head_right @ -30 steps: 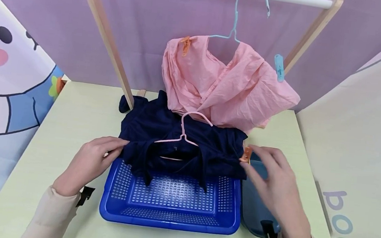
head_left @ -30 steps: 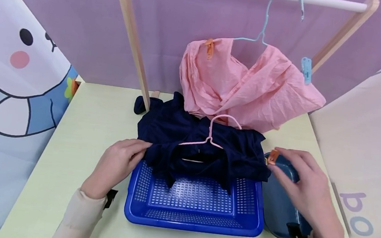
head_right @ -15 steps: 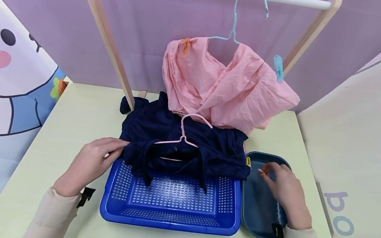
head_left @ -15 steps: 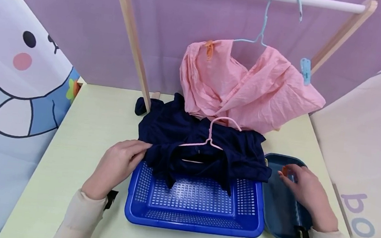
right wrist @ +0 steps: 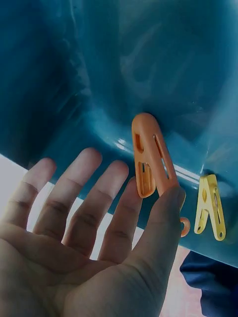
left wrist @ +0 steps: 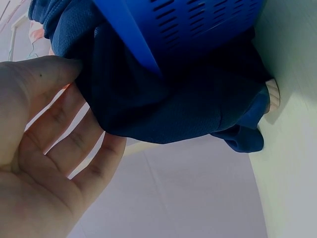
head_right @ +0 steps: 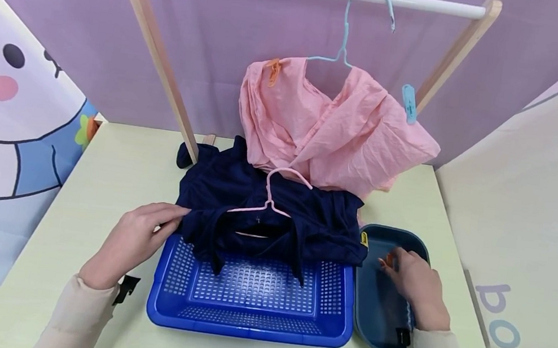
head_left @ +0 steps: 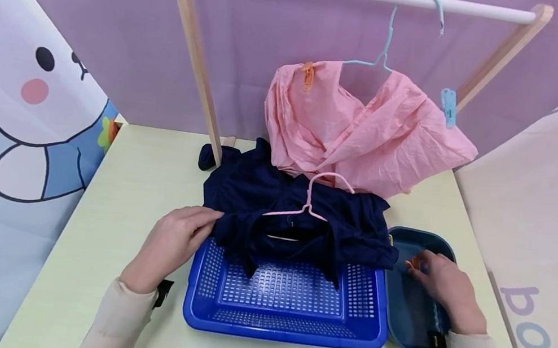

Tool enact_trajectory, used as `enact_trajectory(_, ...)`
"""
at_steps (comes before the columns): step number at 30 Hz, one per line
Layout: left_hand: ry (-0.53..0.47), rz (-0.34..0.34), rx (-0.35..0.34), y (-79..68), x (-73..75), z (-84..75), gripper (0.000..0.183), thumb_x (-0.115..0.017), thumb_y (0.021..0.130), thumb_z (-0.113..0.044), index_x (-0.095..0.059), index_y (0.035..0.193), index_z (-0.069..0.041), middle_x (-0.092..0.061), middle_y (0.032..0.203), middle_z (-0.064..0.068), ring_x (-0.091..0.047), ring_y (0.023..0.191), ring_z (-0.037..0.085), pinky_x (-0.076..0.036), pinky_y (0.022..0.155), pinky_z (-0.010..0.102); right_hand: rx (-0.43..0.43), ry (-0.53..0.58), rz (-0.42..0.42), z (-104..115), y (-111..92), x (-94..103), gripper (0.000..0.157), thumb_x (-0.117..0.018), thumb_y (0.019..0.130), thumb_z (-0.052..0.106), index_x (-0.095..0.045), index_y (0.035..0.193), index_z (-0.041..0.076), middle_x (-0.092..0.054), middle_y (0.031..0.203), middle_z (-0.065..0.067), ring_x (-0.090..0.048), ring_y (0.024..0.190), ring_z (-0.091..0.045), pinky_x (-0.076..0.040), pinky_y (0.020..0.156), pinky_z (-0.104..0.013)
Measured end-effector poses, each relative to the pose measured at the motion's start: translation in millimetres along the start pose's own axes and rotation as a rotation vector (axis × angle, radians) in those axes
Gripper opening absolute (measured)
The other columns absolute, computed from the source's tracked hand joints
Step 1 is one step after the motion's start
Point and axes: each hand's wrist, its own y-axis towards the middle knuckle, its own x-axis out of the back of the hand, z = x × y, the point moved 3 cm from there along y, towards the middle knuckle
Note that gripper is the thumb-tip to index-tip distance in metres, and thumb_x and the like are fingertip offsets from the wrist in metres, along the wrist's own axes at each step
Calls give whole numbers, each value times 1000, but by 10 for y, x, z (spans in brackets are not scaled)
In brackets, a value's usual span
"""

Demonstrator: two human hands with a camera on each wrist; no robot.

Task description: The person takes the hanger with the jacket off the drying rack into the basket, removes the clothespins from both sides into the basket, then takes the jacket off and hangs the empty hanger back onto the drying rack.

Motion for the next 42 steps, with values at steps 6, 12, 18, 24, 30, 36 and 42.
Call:
enact_trajectory(6, 3, 9, 7, 5, -2, -4, 26, -65, 85, -10, -68, 111, -12, -65, 106, 1, -61, 96, 19, -51, 81, 39, 26, -19, -66, 72, -42, 97, 36, -69, 81, 22, -58, 105, -3, -59, 86, -18, -57, 73, -32, -48, 56, -50)
enact_trajectory(12, 11, 16, 11, 3, -9, -1, 25, -65, 85, -10, -68, 110, -12, -65, 106, 1, -61, 96, 19, -50, 81, 39, 263, 128, -390, 520, -153, 404, 30, -72, 79, 11, -62, 106, 2, -62, 93, -12, -59, 78, -26, -49, 64, -45)
enact_trajectory(18, 16, 17, 15, 1, -3, 2, 26, -65, 85, -10, -68, 111, -13, -65, 106, 1, -61, 96, 19, -50, 82, 39, 550, 214, -516, 969, -206, 618, 32, -73, 75, 6, -66, 106, 9, -62, 98, 0, -55, 84, -14, -44, 65, -20)
enact_trajectory(24, 15, 17, 10, 6, -1, 1, 26, -65, 85, -10, -68, 111, -13, -65, 106, 1, -61, 96, 18, -50, 81, 39, 677, 205, -466, 1130, -146, 589, 27, -75, 73, 5, -70, 98, 11, -62, 95, 2, -55, 84, -14, -43, 70, -23)
enact_trajectory(30, 17, 22, 7, 12, 2, 11, 26, -65, 85, -10, -68, 111, -13, -65, 107, 0, -60, 97, 18, -50, 82, 38, 721, 170, -494, 1120, -92, 518, 21, -74, 72, 3, -71, 91, 10, -66, 89, 0, -54, 83, -20, -38, 71, -32)
enact_trajectory(36, 9, 21, 14, -3, 9, 30, 27, -66, 85, -10, -68, 111, -14, -65, 107, -1, -61, 97, 18, -50, 82, 38, 687, 142, -476, 1095, -106, 502, 20, -74, 74, 6, -71, 92, 12, -66, 90, 3, -49, 79, -15, -32, 65, -26)
enact_trajectory(42, 7, 22, 16, -12, 6, 34, 27, -66, 85, -10, -68, 111, -13, -65, 107, 0, -61, 97, 18, -50, 82, 38, 695, 167, -486, 1061, -124, 504, 22, -74, 73, 4, -72, 93, 11, -66, 89, 3, -52, 79, -14, -30, 65, -24)
